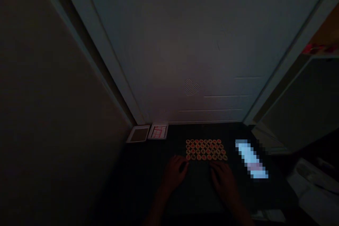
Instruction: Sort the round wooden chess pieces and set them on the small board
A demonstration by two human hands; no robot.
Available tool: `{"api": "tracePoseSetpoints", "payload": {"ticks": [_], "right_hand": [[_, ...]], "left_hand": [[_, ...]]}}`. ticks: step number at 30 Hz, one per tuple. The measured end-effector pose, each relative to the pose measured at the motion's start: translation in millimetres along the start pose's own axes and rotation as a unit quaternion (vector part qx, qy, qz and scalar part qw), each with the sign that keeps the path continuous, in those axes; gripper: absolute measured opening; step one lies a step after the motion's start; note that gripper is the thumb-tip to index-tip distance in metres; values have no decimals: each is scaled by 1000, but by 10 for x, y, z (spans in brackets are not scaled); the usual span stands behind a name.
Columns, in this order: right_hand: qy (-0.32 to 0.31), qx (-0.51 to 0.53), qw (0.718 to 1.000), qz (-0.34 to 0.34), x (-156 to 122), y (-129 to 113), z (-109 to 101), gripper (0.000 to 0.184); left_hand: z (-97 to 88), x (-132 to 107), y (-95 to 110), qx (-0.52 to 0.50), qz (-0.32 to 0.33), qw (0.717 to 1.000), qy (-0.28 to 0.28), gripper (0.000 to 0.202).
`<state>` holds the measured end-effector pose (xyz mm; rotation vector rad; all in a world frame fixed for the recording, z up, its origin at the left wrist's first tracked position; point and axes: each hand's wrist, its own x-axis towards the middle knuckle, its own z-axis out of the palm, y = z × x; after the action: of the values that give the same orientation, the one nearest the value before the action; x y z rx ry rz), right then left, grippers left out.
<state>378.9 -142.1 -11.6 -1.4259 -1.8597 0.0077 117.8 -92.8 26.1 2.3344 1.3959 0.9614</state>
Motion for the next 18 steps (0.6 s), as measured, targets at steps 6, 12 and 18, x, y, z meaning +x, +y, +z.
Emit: {"api": "tracePoseSetpoints", "payload": {"ticks": [6,12,18], "right_hand": [[34,-64,997,36,-66,455,-212,25],[30,-71,997,27,-81,507,-153,26],[33,-62,997,28,-88,494,-162,26]], "left_hand": [[-29,13,20,15,24,999,-40,14],[-5,31,5,27,28,999,-28,15],[-9,42,10,28,28,999,-29,14]]}}
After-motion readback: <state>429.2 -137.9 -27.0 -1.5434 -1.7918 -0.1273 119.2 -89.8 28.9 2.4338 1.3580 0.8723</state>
